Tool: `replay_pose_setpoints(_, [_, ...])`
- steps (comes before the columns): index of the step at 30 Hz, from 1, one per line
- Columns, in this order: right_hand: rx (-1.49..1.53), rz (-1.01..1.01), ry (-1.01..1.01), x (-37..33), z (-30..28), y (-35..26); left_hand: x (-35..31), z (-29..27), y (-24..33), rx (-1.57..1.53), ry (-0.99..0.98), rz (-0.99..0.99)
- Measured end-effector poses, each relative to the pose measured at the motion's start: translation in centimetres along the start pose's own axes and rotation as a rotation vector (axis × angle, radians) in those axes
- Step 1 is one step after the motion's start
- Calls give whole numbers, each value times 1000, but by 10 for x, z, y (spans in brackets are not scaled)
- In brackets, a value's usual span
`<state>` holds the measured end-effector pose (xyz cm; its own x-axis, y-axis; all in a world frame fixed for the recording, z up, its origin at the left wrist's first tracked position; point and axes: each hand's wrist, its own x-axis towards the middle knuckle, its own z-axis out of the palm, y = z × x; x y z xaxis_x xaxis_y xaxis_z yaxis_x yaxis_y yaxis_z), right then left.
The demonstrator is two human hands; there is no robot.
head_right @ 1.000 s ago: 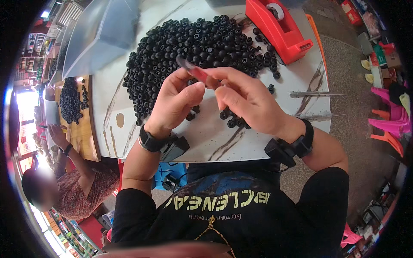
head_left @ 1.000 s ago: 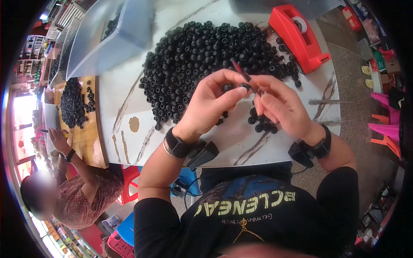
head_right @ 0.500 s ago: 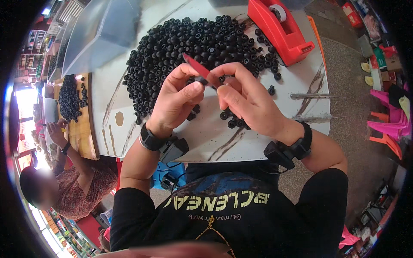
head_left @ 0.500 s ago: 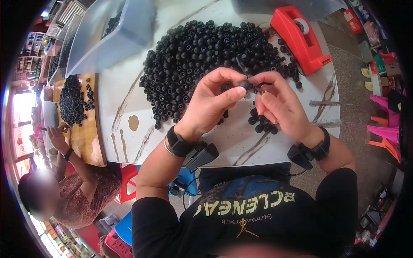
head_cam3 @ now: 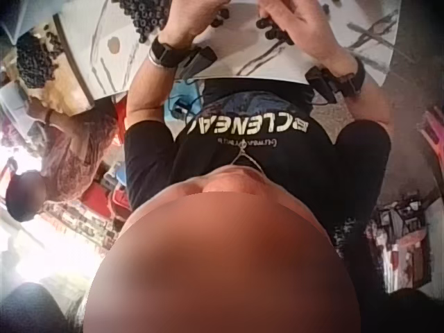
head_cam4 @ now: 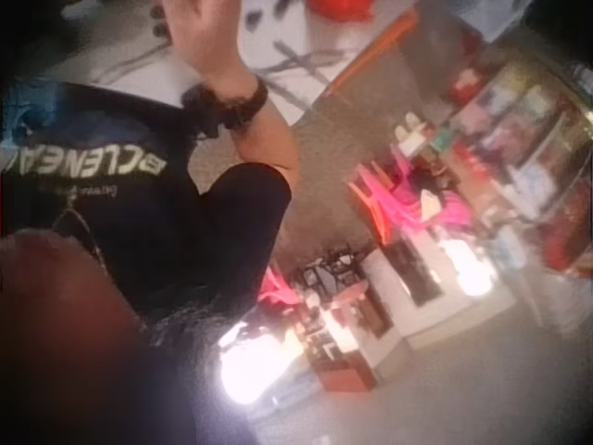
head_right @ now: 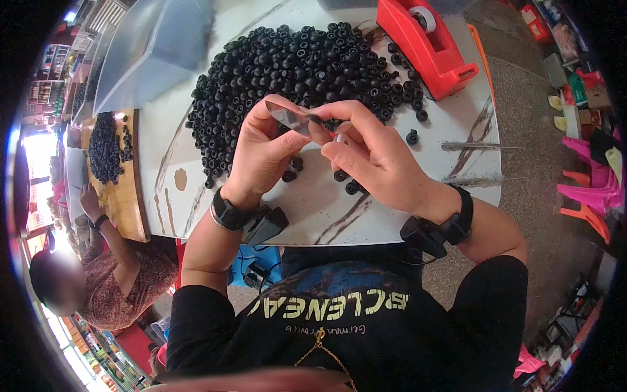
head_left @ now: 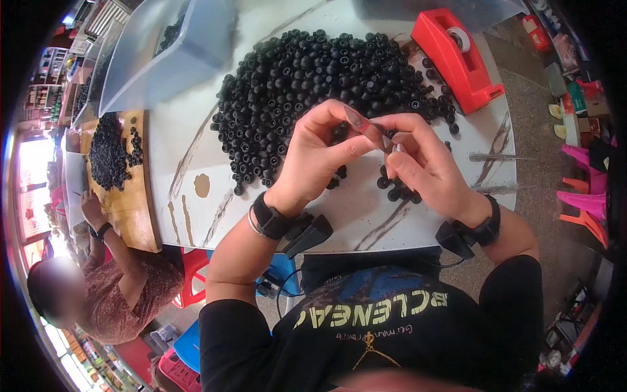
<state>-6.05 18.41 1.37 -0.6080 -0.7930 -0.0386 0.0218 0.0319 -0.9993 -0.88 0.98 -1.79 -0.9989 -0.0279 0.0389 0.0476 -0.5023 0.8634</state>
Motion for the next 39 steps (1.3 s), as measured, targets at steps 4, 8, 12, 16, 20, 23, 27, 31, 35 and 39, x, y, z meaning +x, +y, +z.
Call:
replay_pose_setpoints(4, [-4,-21,4,0,1,5,-1,-2,-1,13,18,-23])
replay_pose_setpoints(8, [13,-95,-5,0,-1,12,-1,-3,-2,-18,-12,-24])
replay_pose_setpoints(12, [64,-85,-23,1,-3,8,0,-1,-2,42,-28,26])
replay_pose_setpoints(16, [192,17,-32,2,-5,3,-1,-3,-3,42,-23,25])
replay_pose_setpoints(20, [342,118,-47,3,-11,0,0,-4,-3,46,-30,7])
replay_pose_setpoints(23, [247,72,-22,3,-8,3,0,-4,-3,50,-49,-19])
replay_pose_setpoints(27, [235,-18,-6,1,-1,0,-2,0,-3,-25,-77,-69])
replay_pose_setpoints(31, [111,-38,-46,-2,-4,1,-2,-2,1,-149,-110,-188])
replay_pose_setpoints(35, [-140,-116,-93,-1,-5,4,-3,-5,1,-211,-150,-216])
replay_pose_setpoints(39, [-181,-118,-77,-2,-5,5,-3,-4,3,-180,-103,-267])
